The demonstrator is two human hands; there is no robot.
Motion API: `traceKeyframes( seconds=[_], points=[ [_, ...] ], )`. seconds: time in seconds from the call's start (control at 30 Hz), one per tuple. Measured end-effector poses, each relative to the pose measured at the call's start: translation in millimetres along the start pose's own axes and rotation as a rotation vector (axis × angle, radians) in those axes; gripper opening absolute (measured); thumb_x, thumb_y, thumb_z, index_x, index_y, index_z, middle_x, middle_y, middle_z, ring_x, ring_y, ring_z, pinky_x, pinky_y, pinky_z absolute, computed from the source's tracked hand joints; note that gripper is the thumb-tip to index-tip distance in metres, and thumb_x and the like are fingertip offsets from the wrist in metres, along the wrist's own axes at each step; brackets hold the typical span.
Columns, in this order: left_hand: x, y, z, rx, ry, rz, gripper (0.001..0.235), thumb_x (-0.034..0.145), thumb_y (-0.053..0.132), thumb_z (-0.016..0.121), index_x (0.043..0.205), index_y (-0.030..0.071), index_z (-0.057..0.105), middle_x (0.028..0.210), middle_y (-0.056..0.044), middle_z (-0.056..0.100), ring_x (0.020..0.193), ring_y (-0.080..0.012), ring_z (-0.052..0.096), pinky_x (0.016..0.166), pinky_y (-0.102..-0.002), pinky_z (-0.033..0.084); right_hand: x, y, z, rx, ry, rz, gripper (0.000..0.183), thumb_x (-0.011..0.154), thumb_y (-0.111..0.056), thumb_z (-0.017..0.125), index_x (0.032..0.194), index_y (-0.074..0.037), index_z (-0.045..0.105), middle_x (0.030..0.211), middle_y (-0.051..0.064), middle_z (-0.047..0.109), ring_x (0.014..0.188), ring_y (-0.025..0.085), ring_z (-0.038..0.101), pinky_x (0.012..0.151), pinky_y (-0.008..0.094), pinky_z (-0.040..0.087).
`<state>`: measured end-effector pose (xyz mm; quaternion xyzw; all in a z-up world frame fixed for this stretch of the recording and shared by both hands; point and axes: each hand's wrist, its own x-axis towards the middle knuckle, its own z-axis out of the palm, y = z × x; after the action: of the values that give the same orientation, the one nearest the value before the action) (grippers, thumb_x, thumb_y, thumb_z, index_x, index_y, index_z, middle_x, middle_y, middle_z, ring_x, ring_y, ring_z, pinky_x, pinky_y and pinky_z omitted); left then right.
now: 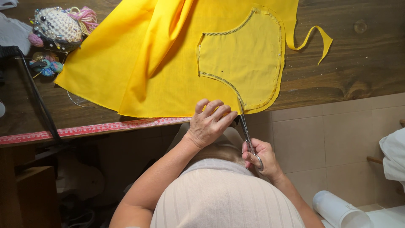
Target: The person uses scissors to cut a piece of yellow fabric along a marked pattern on a wooden table. After cutting, the person smooths the fabric and removes a pin from the cut piece.
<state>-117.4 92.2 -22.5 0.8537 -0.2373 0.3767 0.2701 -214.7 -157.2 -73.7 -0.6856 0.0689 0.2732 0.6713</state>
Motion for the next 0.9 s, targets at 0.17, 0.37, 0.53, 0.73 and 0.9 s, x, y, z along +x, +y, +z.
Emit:
traceKeyframes(
  seconds=[0.17, 0.37, 0.53, 0.73, 0.9],
  points=[
    [-2.0, 0.3, 1.7, 0.005, -0.001, -0.004, 0.009, 0.095, 0.014, 0.070, 0.090, 0.021, 0.067, 0.088, 0.001, 0.056, 0.099, -0.0198, 0.059, 0.094, -0.036, 0.042, -0.9, -1.4, -9.3, -0.038, -0.017, 0.004, 0.037, 0.074, -0.033, 0.092, 0.079, -0.002, 0.072, 0.041, 0.015, 0.065, 0.037, 0.017, 0.065, 0.037, 0.026, 0.054],
    [-4.7, 1.1, 5.1, 0.015, -0.004, -0.019, 0.011, 0.098, 0.015, 0.067, 0.089, 0.020, 0.067, 0.087, 0.000, 0.056, 0.101, -0.0199, 0.059, 0.096, -0.037, 0.041, 0.2, -7.4, -14.6, -0.028, -0.049, 0.016, 0.037, 0.075, -0.029, 0.092, 0.079, 0.001, 0.071, 0.041, 0.016, 0.064, 0.036, 0.017, 0.065, 0.037, 0.026, 0.054],
    [-5.3, 1.8, 6.1, 0.017, 0.003, -0.031, 0.012, 0.099, 0.018, 0.067, 0.087, 0.021, 0.066, 0.086, 0.001, 0.056, 0.101, -0.0192, 0.059, 0.097, -0.036, 0.041, 2.3, -20.1, -14.2, -0.011, -0.082, 0.011, 0.039, 0.076, -0.029, 0.091, 0.078, 0.003, 0.070, 0.041, 0.016, 0.064, 0.036, 0.017, 0.064, 0.037, 0.026, 0.053],
    [-4.7, 2.1, 4.1, 0.010, 0.011, -0.036, 0.014, 0.102, 0.017, 0.063, 0.089, 0.021, 0.068, 0.087, 0.000, 0.055, 0.103, -0.0192, 0.059, 0.098, -0.037, 0.041, 21.5, -18.3, -14.1, 0.146, -0.138, -0.067, 0.058, 0.073, -0.043, 0.091, 0.090, 0.007, 0.066, 0.044, 0.016, 0.063, 0.038, 0.016, 0.064, 0.039, 0.025, 0.054],
    [-4.2, 1.0, 1.2, -0.015, 0.018, -0.036, 0.014, 0.103, 0.015, 0.061, 0.092, 0.021, 0.068, 0.088, 0.000, 0.055, 0.104, -0.0193, 0.059, 0.098, -0.036, 0.042, 28.2, -24.2, -8.4, 0.161, -0.168, -0.117, 0.058, 0.076, -0.040, 0.090, 0.095, 0.009, 0.064, 0.045, 0.017, 0.062, 0.038, 0.015, 0.062, 0.039, 0.025, 0.053]
  ],
)
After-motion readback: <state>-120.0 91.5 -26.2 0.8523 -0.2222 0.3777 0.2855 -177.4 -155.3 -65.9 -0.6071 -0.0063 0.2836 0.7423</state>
